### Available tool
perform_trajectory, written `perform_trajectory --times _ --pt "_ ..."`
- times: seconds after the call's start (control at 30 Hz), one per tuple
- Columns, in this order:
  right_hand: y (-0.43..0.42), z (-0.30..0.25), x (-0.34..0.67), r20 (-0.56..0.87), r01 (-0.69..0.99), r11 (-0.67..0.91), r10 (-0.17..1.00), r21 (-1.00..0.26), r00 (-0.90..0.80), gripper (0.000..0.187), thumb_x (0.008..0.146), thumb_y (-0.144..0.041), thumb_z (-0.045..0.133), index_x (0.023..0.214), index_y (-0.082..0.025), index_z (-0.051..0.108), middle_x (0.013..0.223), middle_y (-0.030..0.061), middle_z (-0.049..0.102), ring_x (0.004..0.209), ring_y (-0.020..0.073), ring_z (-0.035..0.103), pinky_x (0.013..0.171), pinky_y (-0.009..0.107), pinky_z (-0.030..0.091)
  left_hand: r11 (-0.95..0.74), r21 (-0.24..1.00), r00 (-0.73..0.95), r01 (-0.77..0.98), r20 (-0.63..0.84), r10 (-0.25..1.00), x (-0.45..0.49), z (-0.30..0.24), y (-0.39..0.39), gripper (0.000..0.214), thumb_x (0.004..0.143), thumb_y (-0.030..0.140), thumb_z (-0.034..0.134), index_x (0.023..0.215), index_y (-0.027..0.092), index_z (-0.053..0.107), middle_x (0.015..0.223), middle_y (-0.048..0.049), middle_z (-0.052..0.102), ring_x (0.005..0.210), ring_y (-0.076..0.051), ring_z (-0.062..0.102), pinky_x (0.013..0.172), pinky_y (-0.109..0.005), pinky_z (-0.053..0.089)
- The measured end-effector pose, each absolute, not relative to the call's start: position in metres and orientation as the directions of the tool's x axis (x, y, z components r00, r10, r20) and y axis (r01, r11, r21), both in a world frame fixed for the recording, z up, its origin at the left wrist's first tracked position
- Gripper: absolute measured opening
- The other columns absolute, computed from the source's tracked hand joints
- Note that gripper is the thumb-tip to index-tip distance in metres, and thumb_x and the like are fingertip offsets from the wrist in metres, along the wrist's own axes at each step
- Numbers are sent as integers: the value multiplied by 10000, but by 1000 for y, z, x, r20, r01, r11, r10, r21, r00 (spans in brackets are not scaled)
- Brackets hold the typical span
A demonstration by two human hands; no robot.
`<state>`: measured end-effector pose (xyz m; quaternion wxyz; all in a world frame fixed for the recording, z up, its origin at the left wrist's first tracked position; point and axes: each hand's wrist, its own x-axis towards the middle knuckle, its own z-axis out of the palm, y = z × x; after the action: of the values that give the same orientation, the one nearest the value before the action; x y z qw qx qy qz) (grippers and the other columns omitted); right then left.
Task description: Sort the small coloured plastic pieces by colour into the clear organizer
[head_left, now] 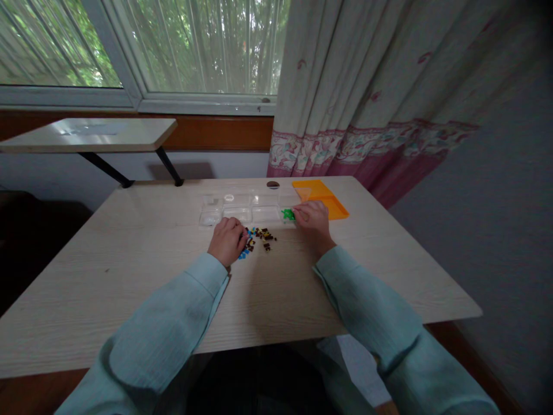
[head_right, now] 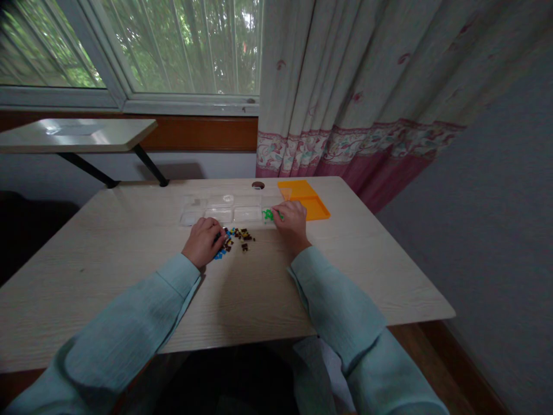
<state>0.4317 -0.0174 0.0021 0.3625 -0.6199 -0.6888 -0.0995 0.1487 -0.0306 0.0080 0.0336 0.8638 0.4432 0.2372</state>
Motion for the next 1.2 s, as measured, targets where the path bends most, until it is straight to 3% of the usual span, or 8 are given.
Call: perform_trajectory --times 0.23,0.43,0.57,0.9,1.2 --pt "-25 9 419 631 911 258 775 -322 4 238 881 -368 532 881 -223 720 887 47 677 914 219 528 843 374 342 -597 414 409 687 460 788 150 6 -28 220 911 318 464 869 169 620 932 -85 560 953 -229 481 881 -394 408" --pt "-50 19 374 611 827 468 765 -310 -204 229 903 -370 515 884 -258 714 877 32 684 896 198 547 849 369 356 -587 591 367 554 459 809 156 2 -26 234 923 339 449 822 183 591 905 -58 569 946 -185 514 888 -355 425" --pt "-64 20 349 623 777 558 727 -292 -289 215 900 -357 532 1008 -282 702 901 29 687 913 193 561 890 375 364 -577 665 378 474 439 815 160 5 -30 256 928 344 421 808 186 583 874 -51 566 919 -177 533 881 -352 444" --pt "-67 15 340 732 750 614 625 -247 -270 158 880 -314 586 946 -256 717 799 20 680 843 179 553 846 367 392 -567 762 352 313 461 814 163 7 -34 334 915 448 437 782 194 608 844 -53 552 876 -189 538 833 -352 454" --pt "-68 16 342 741 753 623 605 -211 -293 151 886 -280 578 956 -257 710 818 14 685 854 175 542 867 368 376 -571 754 279 324 501 819 166 5 -38 264 916 371 476 775 182 597 841 -43 540 837 -168 527 767 -312 458"
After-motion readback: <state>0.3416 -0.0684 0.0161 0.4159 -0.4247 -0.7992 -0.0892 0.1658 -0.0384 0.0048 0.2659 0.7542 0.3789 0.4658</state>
